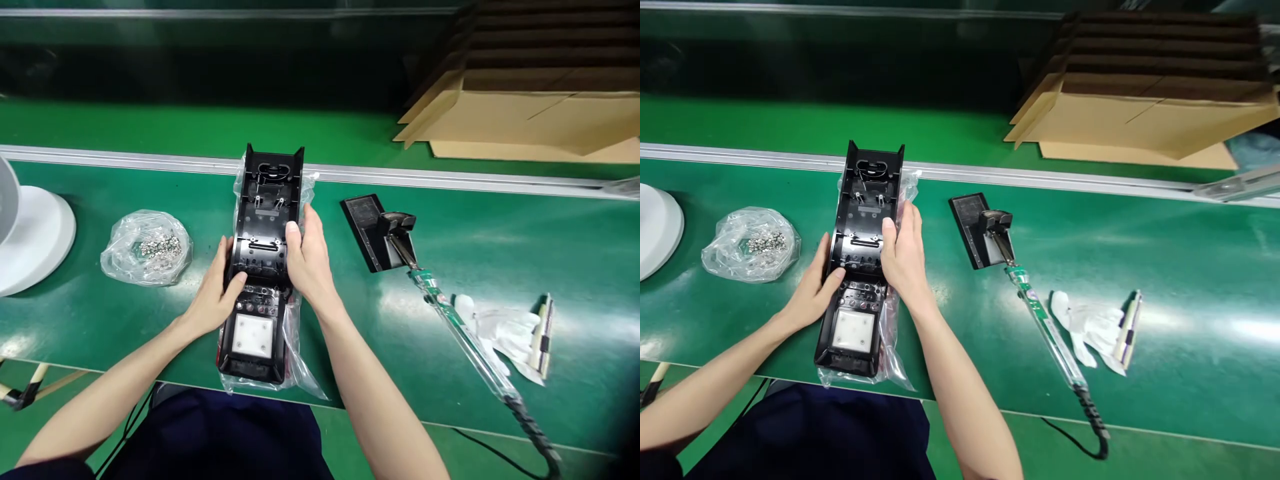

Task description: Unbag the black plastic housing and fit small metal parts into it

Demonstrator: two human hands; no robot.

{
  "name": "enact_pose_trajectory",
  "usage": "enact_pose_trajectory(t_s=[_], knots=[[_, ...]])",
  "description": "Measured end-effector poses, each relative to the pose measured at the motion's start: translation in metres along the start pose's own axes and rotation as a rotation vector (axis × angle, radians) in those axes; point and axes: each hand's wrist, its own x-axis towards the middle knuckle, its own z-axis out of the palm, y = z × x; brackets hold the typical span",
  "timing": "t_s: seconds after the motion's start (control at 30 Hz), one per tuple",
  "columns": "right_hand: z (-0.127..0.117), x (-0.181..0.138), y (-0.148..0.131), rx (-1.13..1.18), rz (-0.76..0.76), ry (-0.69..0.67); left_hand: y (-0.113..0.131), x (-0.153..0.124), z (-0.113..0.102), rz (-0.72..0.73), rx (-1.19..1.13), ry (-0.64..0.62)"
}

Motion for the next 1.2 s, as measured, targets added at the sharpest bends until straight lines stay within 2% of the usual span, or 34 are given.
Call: enact_pose_trajectory(t_s=[0.2, 0.33, 0.43, 0.53, 0.63, 0.7, 0.73, 0.8, 0.87, 0.93, 1.03, 1.1, 1.2], knots=[[0.008, -0.001, 0.005, -0.019, -0.032, 0.014, -0.002, 0.006, 0.007, 0.128, 0.104, 0.031], [0.008, 0.004, 0.006, -0.037, -0.051, 0.014, 0.000, 0.009, 0.007, 0.127, 0.126, 0.024], [0.001, -0.004, 0.004, -0.039, -0.043, 0.039, 0.001, 0.004, -0.002, 0.132, 0.147, 0.024], [-0.015, -0.023, 0.001, -0.011, -0.021, 0.130, 0.001, -0.006, -0.029, 0.245, 0.152, 0.101], [-0.034, -0.042, -0.001, 0.030, -0.017, 0.222, -0.002, -0.008, -0.073, 0.422, 0.300, 0.369], [-0.042, -0.050, -0.002, 0.055, -0.027, 0.255, -0.006, -0.003, -0.103, 0.423, 0.483, 0.463], [-0.044, -0.052, -0.003, 0.072, -0.025, 0.259, -0.009, 0.001, -0.115, 0.362, 0.582, 0.426], [-0.044, -0.054, -0.003, 0.112, -0.006, 0.254, -0.014, 0.011, -0.132, 0.169, 0.771, 0.269], [-0.040, -0.056, -0.002, 0.138, 0.024, 0.236, -0.017, 0.020, -0.137, 0.000, 0.906, 0.142], [-0.035, -0.058, 0.000, 0.147, 0.040, 0.223, -0.017, 0.027, -0.134, -0.075, 0.972, 0.088], [-0.029, -0.066, 0.005, 0.176, 0.075, 0.215, -0.016, 0.033, -0.126, -0.093, 1.065, 0.031], [-0.027, -0.073, 0.009, 0.205, 0.101, 0.230, -0.017, 0.035, -0.125, -0.056, 1.122, 0.025], [-0.030, -0.086, 0.013, 0.225, 0.133, 0.262, -0.023, 0.035, -0.132, 0.050, 0.998, 0.033]])
